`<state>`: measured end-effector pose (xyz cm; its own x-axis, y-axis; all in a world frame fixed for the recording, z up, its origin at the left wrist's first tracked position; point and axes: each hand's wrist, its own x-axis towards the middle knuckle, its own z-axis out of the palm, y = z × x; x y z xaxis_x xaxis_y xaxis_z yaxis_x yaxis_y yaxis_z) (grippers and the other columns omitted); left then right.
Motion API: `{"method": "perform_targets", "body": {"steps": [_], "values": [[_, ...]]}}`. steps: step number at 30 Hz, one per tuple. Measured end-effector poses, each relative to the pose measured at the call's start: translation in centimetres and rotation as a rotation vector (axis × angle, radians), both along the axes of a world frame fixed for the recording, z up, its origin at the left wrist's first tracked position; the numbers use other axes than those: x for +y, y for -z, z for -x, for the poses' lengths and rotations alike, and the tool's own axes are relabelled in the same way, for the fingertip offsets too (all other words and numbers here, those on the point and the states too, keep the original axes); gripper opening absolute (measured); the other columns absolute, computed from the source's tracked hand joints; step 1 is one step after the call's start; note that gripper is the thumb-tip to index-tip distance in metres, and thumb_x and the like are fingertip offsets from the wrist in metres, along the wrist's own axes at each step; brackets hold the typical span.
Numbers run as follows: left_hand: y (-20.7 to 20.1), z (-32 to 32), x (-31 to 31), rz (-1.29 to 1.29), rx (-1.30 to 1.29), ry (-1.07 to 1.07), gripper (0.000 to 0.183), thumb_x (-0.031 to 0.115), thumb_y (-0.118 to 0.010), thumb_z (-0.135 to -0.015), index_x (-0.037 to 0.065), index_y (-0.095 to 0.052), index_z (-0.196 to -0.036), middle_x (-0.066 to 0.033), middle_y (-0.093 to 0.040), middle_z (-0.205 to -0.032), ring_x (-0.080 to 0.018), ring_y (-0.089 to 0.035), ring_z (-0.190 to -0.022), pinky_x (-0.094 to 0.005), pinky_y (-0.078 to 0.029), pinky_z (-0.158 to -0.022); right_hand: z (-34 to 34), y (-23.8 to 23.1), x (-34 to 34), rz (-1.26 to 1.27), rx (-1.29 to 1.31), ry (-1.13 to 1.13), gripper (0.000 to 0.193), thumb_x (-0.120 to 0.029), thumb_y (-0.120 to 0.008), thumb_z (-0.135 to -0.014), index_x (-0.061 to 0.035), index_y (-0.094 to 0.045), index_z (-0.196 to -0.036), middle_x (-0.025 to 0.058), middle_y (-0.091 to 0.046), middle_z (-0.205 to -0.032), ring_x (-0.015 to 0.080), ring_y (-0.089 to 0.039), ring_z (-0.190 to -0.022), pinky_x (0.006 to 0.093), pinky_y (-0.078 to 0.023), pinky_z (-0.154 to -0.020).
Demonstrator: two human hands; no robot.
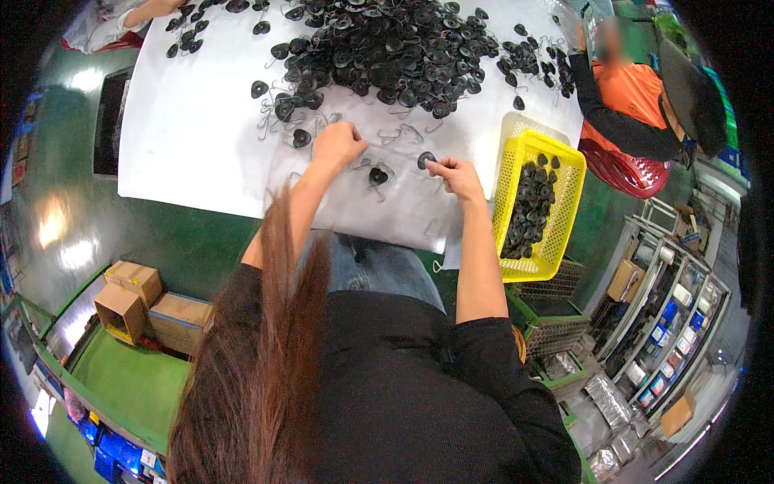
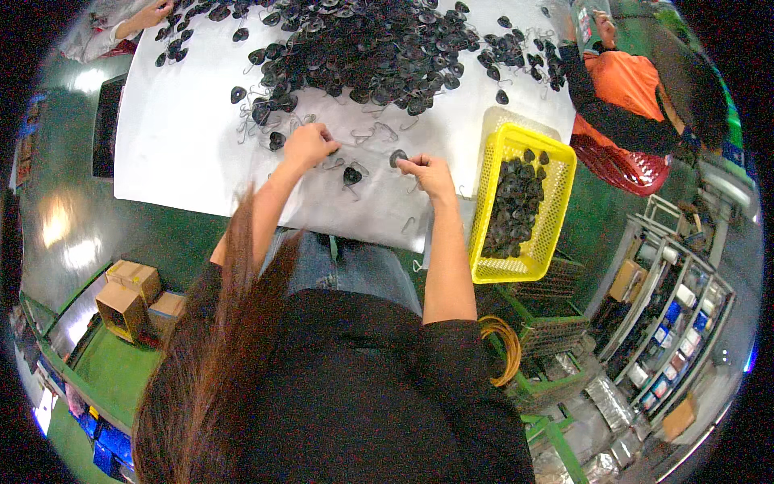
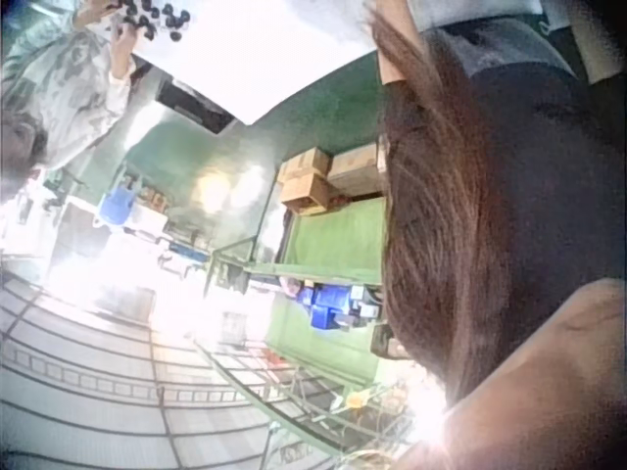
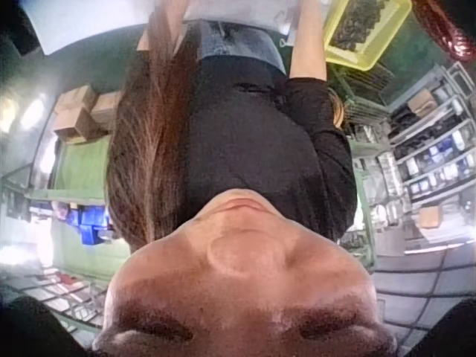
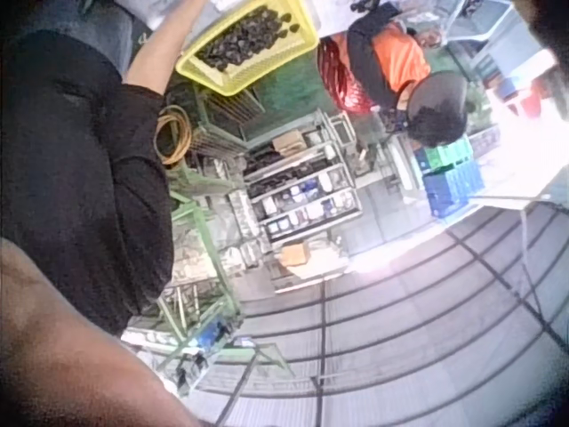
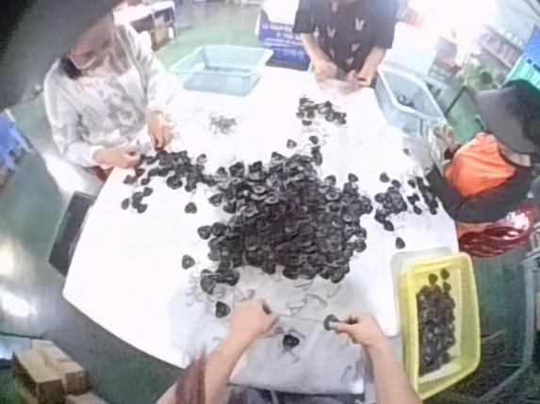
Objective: The person repeatedly picks small black components and metal hooks from a table, attaches the hooks to the components, and places the assembled units into a yellow basket. The process continues throughout the clip with multiple units being assembled and collected.
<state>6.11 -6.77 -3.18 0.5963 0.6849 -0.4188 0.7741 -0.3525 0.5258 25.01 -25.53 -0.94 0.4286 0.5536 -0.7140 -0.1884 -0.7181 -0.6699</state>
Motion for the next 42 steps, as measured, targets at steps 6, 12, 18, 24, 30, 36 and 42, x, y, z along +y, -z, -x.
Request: {"method": "perform_targets", "body": {"steps": [6,12,18,24,30,36,42], "values": [[-0.2,2.6,3.3,0.332,-0.262,-0.322,0.036,0.034,-0.069,-0.073,0.001,-0.067,-0.087,-0.0059,-0.063,-0.070,-0.0108,-0.056,-0.068,-0.0258,-0.043,-0.061,0.2,-2.1,-2.7,-0.267,0.508,0.267,0.011,-0.015,-0.064,-0.080,-0.0084,-0.057,-0.086,0.0062,-0.060,-0.077,0.0110,-0.055,-0.062,0.0193,-0.037,-0.047],[0.4,3.4,2.3,0.000,-0.136,-0.305,0.036,0.036,-0.070,-0.072,0.002,-0.065,-0.085,-0.0052,-0.063,-0.071,-0.0128,-0.056,-0.066,-0.0282,-0.043,-0.061,1.3,-2.7,-1.0,-0.557,0.634,0.243,0.023,-0.028,-0.062,-0.080,-0.0067,-0.055,-0.089,0.0076,-0.059,-0.088,0.0162,-0.059,-0.072,0.0213,-0.042,-0.050],[-0.4,3.9,3.6,0.655,-0.551,-0.614,0.019,0.026,-0.065,-0.082,0.007,-0.061,-0.083,0.0078,-0.040,-0.056,-0.0028,-0.032,-0.046,-0.0198,-0.025,-0.041,6.5,0.8,4.2,0.057,-0.525,-0.458,0.027,-0.032,-0.067,-0.074,-0.0077,-0.057,-0.077,0.0030,-0.059,-0.071,0.0125,-0.057,-0.068,0.0260,-0.043,-0.052],[-3.0,5.9,3.9,1.260,-0.952,-0.602,0.015,0.023,-0.059,-0.087,0.010,-0.053,-0.082,0.0061,-0.038,-0.063,-0.0043,-0.036,-0.056,-0.0182,-0.026,-0.044,7.9,2.4,4.1,0.017,-0.326,-0.512,0.032,-0.032,-0.071,-0.072,-0.0061,-0.057,-0.083,0.0029,-0.060,-0.073,0.0128,-0.059,-0.071,0.0249,-0.043,-0.052],[-4.9,8.2,3.2,1.211,-1.203,-0.750,0.021,0.028,-0.055,-0.088,0.008,-0.055,-0.090,-0.0033,-0.054,-0.083,-0.0151,-0.051,-0.079,-0.0177,-0.038,-0.047,3.6,-2.0,2.6,-0.381,0.648,0.027,0.021,-0.027,-0.067,-0.078,-0.0080,-0.059,-0.085,0.0036,-0.063,-0.080,0.0140,-0.061,-0.073,0.0227,-0.044,-0.052],[-0.7,5.9,3.0,0.533,-0.470,-0.540,0.026,0.025,-0.063,-0.081,0.005,-0.062,-0.098,0.0008,-0.055,-0.068,-0.0076,-0.050,-0.057,-0.0207,-0.038,-0.045,6.7,0.3,11.0,-0.053,0.178,-0.144,0.025,-0.029,-0.066,-0.078,-0.0052,-0.063,-0.083,0.0073,-0.064,-0.078,0.0149,-0.064,-0.082,0.0258,-0.048,-0.059],[1.7,4.0,2.5,-0.099,-0.446,-0.192,0.029,0.023,-0.061,-0.077,0.018,-0.064,-0.105,-0.0088,-0.062,-0.086,-0.0216,-0.059,-0.081,-0.0326,-0.047,-0.073,11.2,3.4,13.9,0.011,-0.623,-0.442,0.021,-0.023,-0.069,-0.074,-0.0028,-0.066,-0.078,0.0061,-0.062,-0.061,0.0102,-0.059,-0.056,0.0246,-0.044,-0.050]]}}
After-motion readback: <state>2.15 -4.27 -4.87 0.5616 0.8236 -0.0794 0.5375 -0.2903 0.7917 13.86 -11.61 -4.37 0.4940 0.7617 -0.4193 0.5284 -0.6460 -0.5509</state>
